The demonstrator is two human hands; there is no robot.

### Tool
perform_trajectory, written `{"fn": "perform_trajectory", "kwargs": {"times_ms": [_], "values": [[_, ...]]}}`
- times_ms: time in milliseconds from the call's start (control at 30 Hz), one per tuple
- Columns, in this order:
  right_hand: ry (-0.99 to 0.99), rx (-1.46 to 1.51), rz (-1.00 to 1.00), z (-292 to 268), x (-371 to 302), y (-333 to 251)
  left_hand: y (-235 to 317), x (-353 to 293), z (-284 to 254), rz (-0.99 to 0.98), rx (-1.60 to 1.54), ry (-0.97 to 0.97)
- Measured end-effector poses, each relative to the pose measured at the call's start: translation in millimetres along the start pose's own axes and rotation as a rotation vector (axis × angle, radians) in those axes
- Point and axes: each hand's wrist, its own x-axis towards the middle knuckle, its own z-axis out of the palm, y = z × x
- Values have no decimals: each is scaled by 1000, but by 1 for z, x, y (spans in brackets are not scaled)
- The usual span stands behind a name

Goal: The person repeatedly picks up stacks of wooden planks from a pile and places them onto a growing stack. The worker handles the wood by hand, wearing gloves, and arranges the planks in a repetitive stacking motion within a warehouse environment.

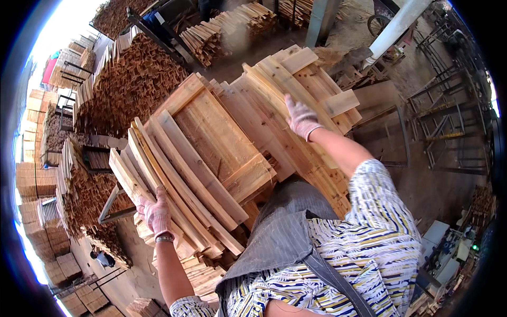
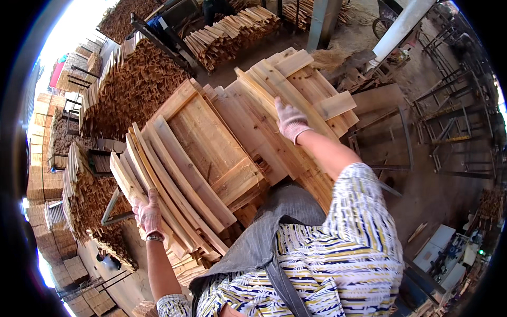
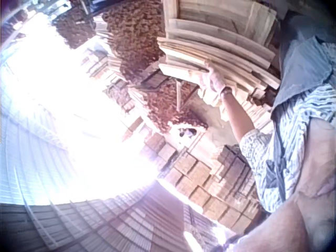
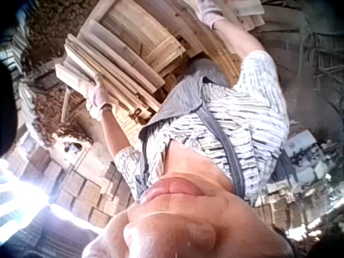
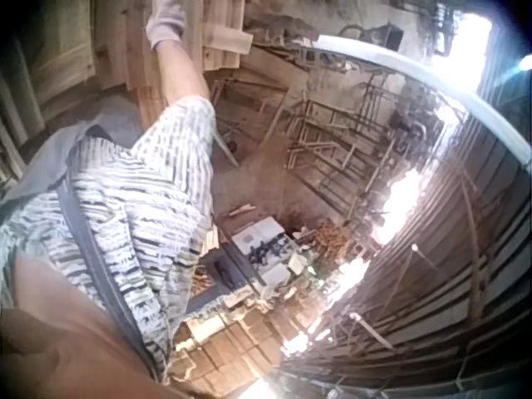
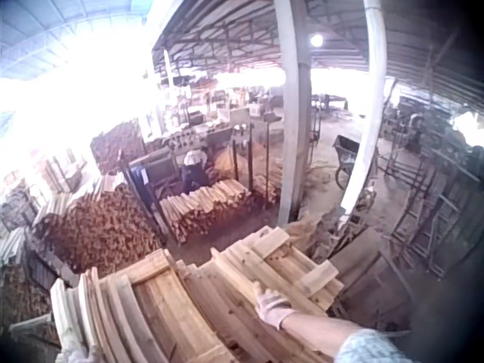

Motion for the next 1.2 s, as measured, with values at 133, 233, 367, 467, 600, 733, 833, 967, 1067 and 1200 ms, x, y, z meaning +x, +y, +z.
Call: {"fn": "perform_trajectory", "kwargs": {"times_ms": [133,233,367,467,600,733,833,967,1067,1200], "values": [[8,139,-52,29,14,22,0,2,8,24,-58,30],[-77,621,-110,9,48,84,-1,10,11,13,-35,53],[-201,250,26,-28,46,90,6,12,14,67,10,100],[-83,257,25,-7,22,61,13,2,16,65,-4,128],[-62,68,129,7,23,55,37,-7,14,41,45,124],[-88,158,144,-40,40,88,22,8,23,29,43,135],[55,94,138,-55,67,138,27,6,22,20,61,130],[124,155,282,-7,115,186,51,12,27,-54,230,117],[-46,25,289,-13,102,160,39,13,27,-74,293,107],[75,44,197,-37,126,188,46,5,22,-59,251,107]]}}
